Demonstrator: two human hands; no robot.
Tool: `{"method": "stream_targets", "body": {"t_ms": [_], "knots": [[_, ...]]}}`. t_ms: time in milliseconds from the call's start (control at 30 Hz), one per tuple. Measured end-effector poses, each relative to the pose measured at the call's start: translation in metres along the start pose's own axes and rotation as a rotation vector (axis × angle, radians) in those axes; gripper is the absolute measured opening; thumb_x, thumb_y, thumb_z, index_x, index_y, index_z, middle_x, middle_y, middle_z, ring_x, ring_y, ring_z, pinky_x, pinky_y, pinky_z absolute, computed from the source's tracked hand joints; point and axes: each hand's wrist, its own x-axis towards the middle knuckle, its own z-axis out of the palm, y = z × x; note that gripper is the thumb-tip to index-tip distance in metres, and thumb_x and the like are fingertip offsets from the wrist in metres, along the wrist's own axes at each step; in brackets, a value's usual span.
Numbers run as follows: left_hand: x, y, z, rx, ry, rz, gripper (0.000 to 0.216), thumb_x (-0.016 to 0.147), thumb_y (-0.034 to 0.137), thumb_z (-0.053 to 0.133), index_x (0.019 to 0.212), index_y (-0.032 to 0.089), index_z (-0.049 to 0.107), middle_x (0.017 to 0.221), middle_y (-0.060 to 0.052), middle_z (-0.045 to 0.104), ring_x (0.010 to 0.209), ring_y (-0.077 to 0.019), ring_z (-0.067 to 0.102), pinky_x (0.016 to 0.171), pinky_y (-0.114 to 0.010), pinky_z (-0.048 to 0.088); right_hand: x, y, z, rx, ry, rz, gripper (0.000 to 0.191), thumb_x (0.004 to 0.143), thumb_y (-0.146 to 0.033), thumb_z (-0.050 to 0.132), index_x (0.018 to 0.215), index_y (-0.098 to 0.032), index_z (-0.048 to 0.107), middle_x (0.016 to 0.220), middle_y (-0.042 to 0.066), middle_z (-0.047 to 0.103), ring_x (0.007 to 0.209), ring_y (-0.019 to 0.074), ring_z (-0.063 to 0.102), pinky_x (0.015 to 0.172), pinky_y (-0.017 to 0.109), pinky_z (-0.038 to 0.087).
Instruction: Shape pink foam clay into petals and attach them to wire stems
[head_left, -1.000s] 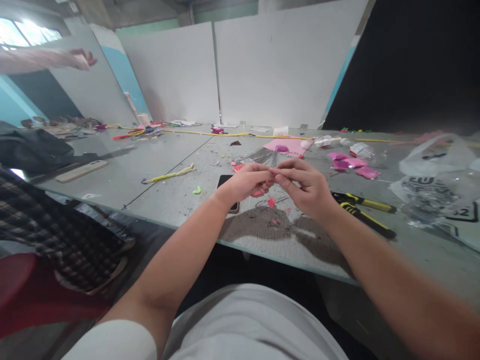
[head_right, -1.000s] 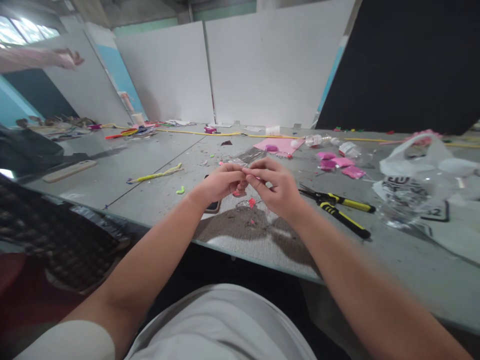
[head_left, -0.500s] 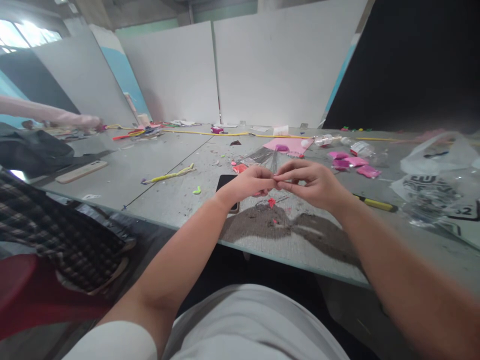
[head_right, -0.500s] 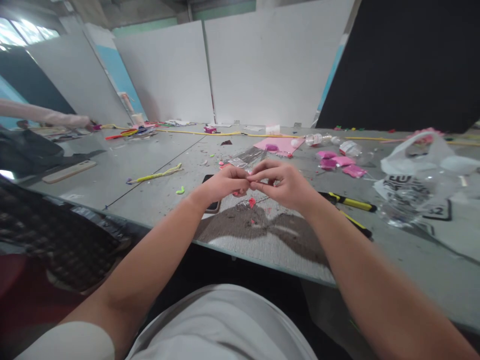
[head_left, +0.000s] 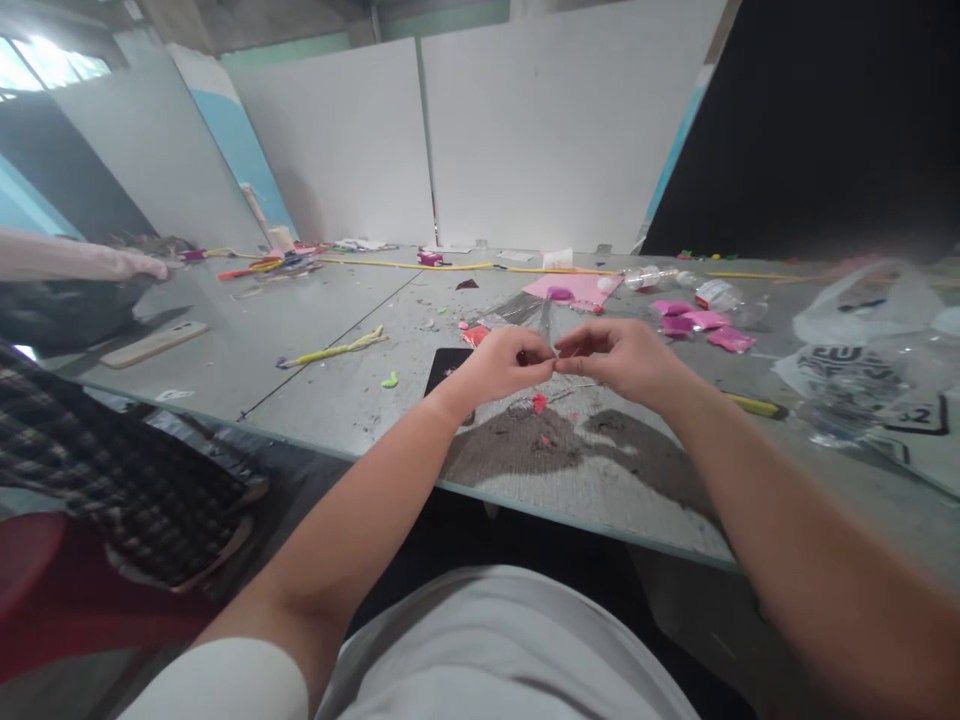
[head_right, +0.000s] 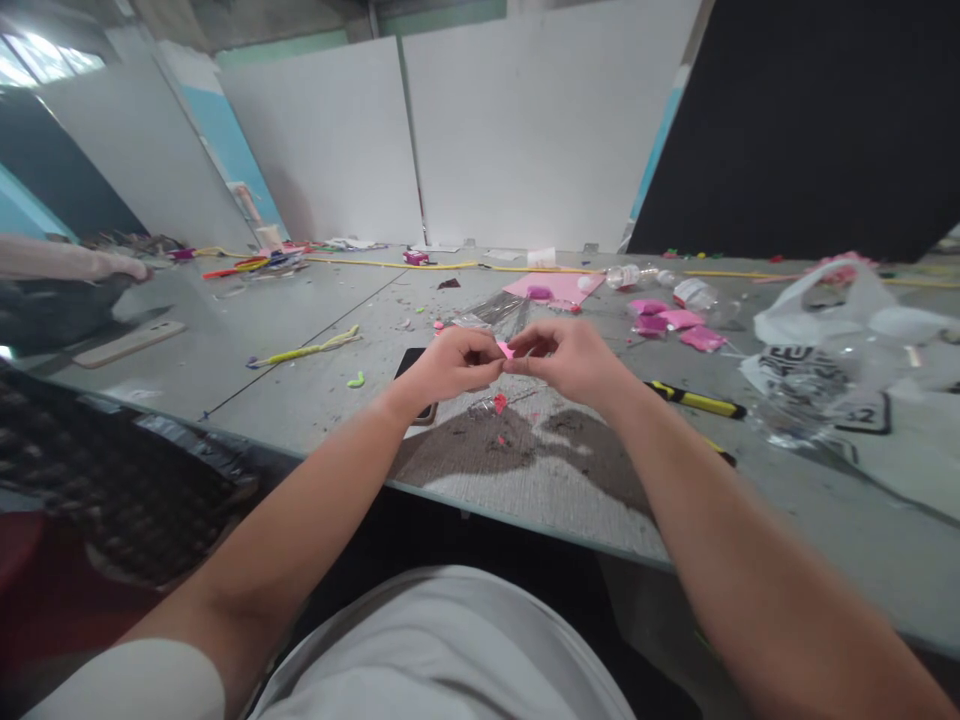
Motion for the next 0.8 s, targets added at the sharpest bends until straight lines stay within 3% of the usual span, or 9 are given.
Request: {"method": "stream_targets", "body": {"t_ms": [100,233,367,533,667,800], "knots": [[0.0,0.002,0.0,-0.013,0.102,-0.037,0.026,0.09,0.031,0.062,0.068,0.017,0.061,0.067,0.002,0.05,0.063,-0.0099,0.046,0.06,-0.026,0.033,0.001,0.004,0.003,0.096,0.027,0.07,0.048,0.073,-0.06,0.088,0.096,-0.019,0.08,0.073,0.005,0.075,0.061,0.0171,0.061,0.051,0.03,0.045],[0.002,0.003,0.0,-0.089,0.179,-0.123,0.034,0.093,0.042,0.062,0.07,0.017,0.06,0.064,0.003,0.048,0.059,-0.0091,0.04,0.056,-0.025,0.031,0.003,0.009,0.005,0.292,0.06,0.041,0.046,0.07,-0.055,0.092,0.097,-0.02,0.08,0.069,0.002,0.072,0.059,0.0149,0.059,0.052,0.029,0.046],[0.001,0.006,-0.002,-0.183,0.176,-0.1,0.031,0.091,0.041,0.063,0.072,0.017,0.059,0.067,0.002,0.05,0.063,-0.0092,0.042,0.059,-0.024,0.033,0.003,0.005,0.01,0.539,-0.008,-0.019,0.048,0.064,-0.059,0.094,0.089,-0.021,0.08,0.065,0.0,0.068,0.055,0.013,0.055,0.051,0.029,0.044],[-0.001,0.011,-0.006,-0.288,0.129,-0.102,0.029,0.092,0.041,0.063,0.077,0.017,0.062,0.067,0.003,0.049,0.061,-0.0092,0.042,0.058,-0.024,0.033,-0.002,-0.005,0.016,0.69,-0.01,-0.08,0.051,0.058,-0.065,0.095,0.079,-0.022,0.077,0.063,-0.001,0.065,0.056,0.0132,0.053,0.053,0.03,0.042],[-0.006,0.014,-0.008,-0.101,0.105,-0.027,0.025,0.093,0.036,0.063,0.077,0.017,0.065,0.07,0.001,0.054,0.065,-0.011,0.048,0.062,-0.026,0.038,-0.007,-0.012,0.012,0.792,-0.046,-0.122,0.05,0.061,-0.066,0.093,0.08,-0.023,0.076,0.061,-0.001,0.063,0.058,0.0142,0.053,0.055,0.029,0.04],[-0.034,0.018,-0.004,0.238,-0.066,0.105,0.013,0.091,0.027,0.066,0.093,0.018,0.075,0.087,-0.004,0.063,0.082,-0.0167,0.06,0.076,-0.029,0.047,-0.019,-0.022,0.009,0.86,-0.07,-0.172,0.048,0.065,-0.067,0.091,0.079,-0.025,0.073,0.061,-0.003,0.058,0.06,0.0151,0.052,0.057,0.03,0.041]]}}
